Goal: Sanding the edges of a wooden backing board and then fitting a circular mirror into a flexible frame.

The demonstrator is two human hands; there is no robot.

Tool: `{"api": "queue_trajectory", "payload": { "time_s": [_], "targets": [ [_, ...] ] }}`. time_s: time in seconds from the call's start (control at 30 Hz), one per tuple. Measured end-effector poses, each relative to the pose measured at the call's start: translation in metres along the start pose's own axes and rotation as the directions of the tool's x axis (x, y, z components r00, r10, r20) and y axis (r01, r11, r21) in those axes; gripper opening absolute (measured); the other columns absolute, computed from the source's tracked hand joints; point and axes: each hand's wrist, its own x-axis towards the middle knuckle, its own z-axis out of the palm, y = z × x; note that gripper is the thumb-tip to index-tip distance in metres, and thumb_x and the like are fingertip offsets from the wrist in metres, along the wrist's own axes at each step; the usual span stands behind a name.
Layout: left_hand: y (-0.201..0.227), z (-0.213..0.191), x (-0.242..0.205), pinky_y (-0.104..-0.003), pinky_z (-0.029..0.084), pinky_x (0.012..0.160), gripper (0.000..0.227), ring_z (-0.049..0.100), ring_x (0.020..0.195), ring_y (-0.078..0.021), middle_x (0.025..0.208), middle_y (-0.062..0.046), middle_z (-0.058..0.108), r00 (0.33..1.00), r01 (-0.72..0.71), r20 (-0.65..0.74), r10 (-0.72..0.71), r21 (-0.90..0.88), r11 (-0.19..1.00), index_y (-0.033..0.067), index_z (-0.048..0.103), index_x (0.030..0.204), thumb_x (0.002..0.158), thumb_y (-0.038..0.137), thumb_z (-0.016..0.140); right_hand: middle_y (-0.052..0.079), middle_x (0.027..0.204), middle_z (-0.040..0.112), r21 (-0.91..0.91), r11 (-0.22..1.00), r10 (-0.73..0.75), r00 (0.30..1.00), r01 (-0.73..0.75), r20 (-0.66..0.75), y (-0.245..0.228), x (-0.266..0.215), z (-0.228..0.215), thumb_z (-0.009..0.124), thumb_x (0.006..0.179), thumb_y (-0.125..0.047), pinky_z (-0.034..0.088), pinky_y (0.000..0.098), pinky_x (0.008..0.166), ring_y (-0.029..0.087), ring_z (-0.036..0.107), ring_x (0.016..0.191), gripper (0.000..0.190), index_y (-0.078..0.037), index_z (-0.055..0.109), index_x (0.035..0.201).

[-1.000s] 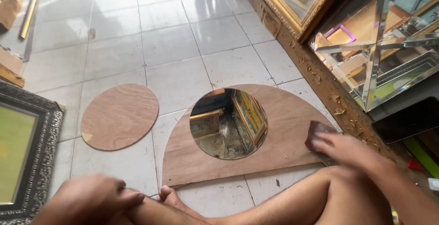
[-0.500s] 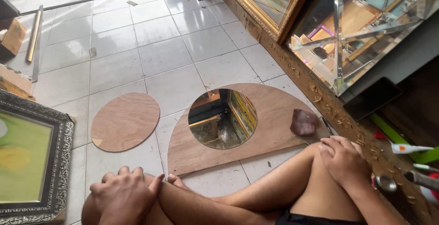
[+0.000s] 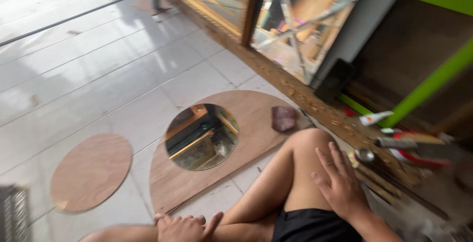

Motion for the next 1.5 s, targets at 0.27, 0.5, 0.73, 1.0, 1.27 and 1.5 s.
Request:
{"api": "queue_trajectory", "payload": {
  "time_s": [0.27, 0.5, 0.73, 1.0, 1.27, 1.5],
  "targets": [
    [0.111, -0.059, -0.004, -0.035, 0.055, 0.111, 0.059, 0.073, 0.135, -0.0193, 0.144, 0.011, 0.081, 0.794, -0.608, -0.383, 0.473, -0.508, 0.610, 0.0321, 0.077, 0.139, 0.106, 0.063, 0.038, -0.004, 0.179, 0.045, 0.206, 0.916, 0.299, 0.929, -0.343, 0.217, 0.017, -0.067, -0.089, 0.065, 0.102, -0.049, 0.049, 0.0405, 0.121, 0.022, 0.050, 0.160, 0.068, -0.028, 0.053, 0.165],
    [0.264, -0.131, -0.061, -0.039, 0.062, 0.082, 0.040, 0.082, 0.099, -0.0283, 0.115, -0.004, 0.085, 0.095, -0.994, -0.640, 0.763, -0.099, 0.041, 0.0140, 0.073, 0.136, 0.101, 0.034, 0.071, -0.010, 0.143, 0.081, -0.001, 0.738, 0.674, 0.738, -0.674, -0.002, 0.106, -0.158, -0.142, 0.069, 0.098, -0.038, 0.063, 0.0372, 0.103, 0.021, 0.080, 0.125, 0.050, -0.029, 0.072, 0.146],
    [0.446, -0.138, -0.040, -0.059, 0.061, 0.106, 0.061, 0.077, 0.125, -0.0396, 0.134, -0.012, 0.082, 0.009, -0.980, -0.362, 0.932, -0.188, -0.064, 0.0230, 0.062, 0.156, 0.102, 0.050, 0.067, -0.007, 0.143, 0.084, 0.210, 0.336, 0.938, 0.346, -0.918, 0.011, 0.180, -0.201, -0.151, 0.064, 0.099, -0.046, 0.061, 0.0465, 0.116, 0.025, 0.075, 0.137, 0.049, -0.040, 0.079, 0.145],
    [0.527, -0.093, 0.068, -0.052, 0.035, 0.129, 0.087, 0.042, 0.165, -0.0338, 0.184, -0.012, 0.042, 0.238, -0.246, -0.283, 0.929, -0.943, -0.224, 0.0191, 0.027, 0.179, 0.100, 0.026, 0.065, 0.018, 0.126, 0.081, 0.971, -0.150, 0.939, 0.282, -0.185, 0.199, 0.261, -0.126, -0.139, 0.065, 0.110, -0.015, 0.059, 0.0384, 0.069, 0.029, 0.076, 0.095, 0.032, -0.004, 0.064, 0.140],
    [0.532, -0.124, 0.077, -0.051, 0.040, 0.120, 0.083, 0.059, 0.144, -0.0382, 0.165, -0.010, 0.061, 0.246, 0.071, -0.155, 0.957, -0.982, -0.177, 0.0118, 0.043, 0.176, 0.097, 0.028, 0.061, 0.015, 0.093, 0.074, 0.919, -0.388, 0.918, 0.117, 0.072, 0.379, 0.437, -0.077, -0.089, 0.076, 0.106, -0.021, 0.059, 0.0356, 0.062, 0.025, 0.069, 0.077, 0.025, 0.004, 0.072, 0.113],
    [0.532, -0.134, 0.080, -0.049, 0.042, 0.117, 0.076, 0.060, 0.147, -0.0360, 0.157, -0.007, 0.067, 0.376, 0.091, -0.122, 0.919, -0.982, -0.167, 0.0138, 0.052, 0.172, 0.098, 0.028, 0.062, 0.015, 0.105, 0.078, 0.922, -0.295, 0.954, -0.021, -0.252, 0.300, 0.461, -0.056, -0.084, 0.054, 0.119, -0.039, 0.066, 0.0435, 0.062, 0.028, 0.073, 0.076, 0.036, -0.010, 0.065, 0.138]
  ]
}}
